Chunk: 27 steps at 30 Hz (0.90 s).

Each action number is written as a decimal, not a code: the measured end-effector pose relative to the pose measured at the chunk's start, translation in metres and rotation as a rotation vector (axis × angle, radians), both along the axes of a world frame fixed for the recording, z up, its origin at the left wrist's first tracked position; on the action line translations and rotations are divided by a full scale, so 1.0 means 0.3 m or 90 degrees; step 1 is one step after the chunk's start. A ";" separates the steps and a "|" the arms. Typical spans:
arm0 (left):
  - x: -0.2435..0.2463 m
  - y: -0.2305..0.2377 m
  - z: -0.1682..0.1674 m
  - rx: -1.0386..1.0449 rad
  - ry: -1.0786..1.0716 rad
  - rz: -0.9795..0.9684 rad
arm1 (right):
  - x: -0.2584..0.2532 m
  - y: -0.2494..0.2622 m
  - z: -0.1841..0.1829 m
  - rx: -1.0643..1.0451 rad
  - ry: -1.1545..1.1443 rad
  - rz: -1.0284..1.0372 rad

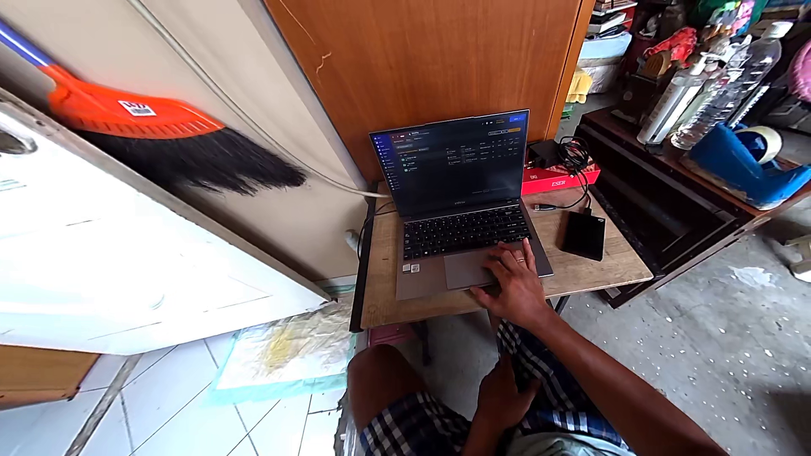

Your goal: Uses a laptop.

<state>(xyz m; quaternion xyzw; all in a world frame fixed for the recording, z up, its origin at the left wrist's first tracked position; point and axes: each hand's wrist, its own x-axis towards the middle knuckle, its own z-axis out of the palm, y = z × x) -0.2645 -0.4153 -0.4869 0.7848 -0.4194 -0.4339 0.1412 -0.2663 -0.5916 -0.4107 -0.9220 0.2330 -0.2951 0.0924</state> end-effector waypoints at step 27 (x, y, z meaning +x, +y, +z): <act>0.000 0.003 0.001 -0.003 0.006 0.006 | 0.002 0.001 -0.008 -0.005 -0.028 0.000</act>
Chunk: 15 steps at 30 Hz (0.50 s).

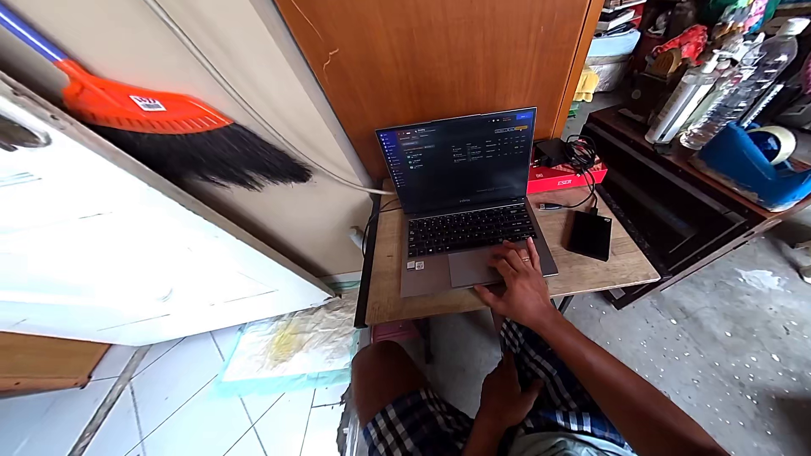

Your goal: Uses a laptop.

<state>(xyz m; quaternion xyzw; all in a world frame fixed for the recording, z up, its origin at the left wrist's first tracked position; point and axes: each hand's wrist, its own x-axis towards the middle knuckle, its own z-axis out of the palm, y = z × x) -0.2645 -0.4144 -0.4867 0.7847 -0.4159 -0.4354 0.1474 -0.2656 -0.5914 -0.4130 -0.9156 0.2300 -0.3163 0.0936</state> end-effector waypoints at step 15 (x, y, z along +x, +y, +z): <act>-0.001 -0.002 0.005 0.001 -0.005 -0.007 | -0.002 -0.013 -0.001 -0.038 0.019 0.113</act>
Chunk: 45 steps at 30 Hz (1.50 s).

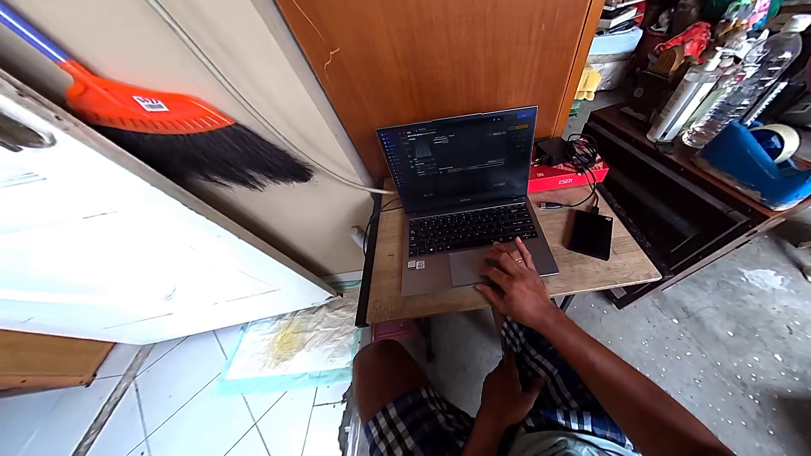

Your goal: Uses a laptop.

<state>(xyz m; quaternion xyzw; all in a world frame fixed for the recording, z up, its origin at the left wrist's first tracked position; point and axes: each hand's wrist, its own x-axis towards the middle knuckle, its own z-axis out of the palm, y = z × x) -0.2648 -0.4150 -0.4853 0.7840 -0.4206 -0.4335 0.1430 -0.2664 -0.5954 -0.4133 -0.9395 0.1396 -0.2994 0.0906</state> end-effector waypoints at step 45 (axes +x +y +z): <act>0.001 0.001 -0.005 0.003 0.005 0.004 | -0.004 0.002 -0.011 0.004 -0.053 -0.018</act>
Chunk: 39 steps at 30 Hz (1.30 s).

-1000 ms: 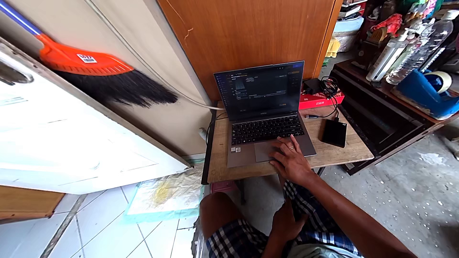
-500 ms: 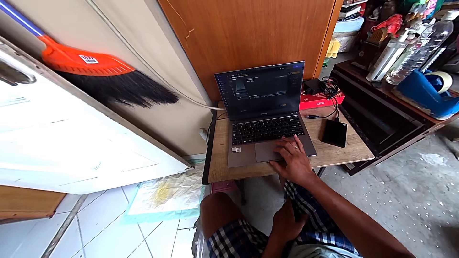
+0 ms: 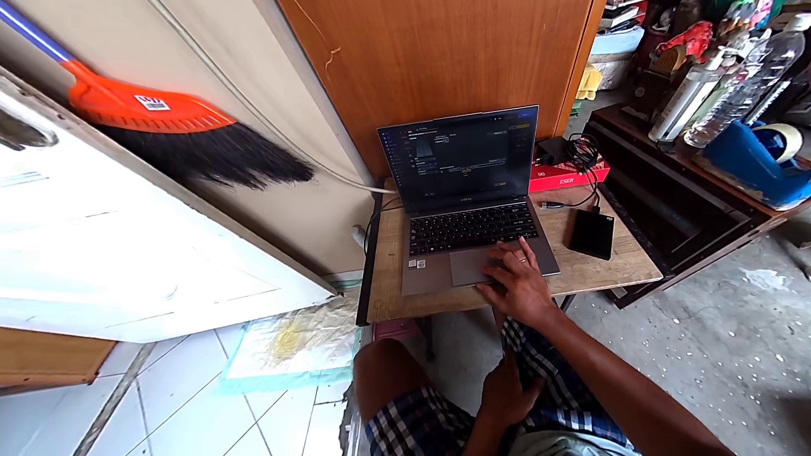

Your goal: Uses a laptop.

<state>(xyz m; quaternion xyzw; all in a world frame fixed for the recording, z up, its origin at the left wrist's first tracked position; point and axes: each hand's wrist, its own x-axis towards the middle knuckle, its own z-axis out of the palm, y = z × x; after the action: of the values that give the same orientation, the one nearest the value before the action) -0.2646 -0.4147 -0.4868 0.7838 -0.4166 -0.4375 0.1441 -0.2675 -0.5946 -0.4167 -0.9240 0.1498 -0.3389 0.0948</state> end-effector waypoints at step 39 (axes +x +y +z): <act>0.000 -0.002 0.002 0.000 -0.004 0.001 | 0.006 0.002 0.013 -0.004 0.075 -0.007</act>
<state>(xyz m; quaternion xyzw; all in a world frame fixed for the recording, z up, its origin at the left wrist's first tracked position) -0.2647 -0.4153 -0.4862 0.7856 -0.4163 -0.4349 0.1431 -0.2657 -0.5941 -0.4128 -0.9417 0.1591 -0.2852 0.0810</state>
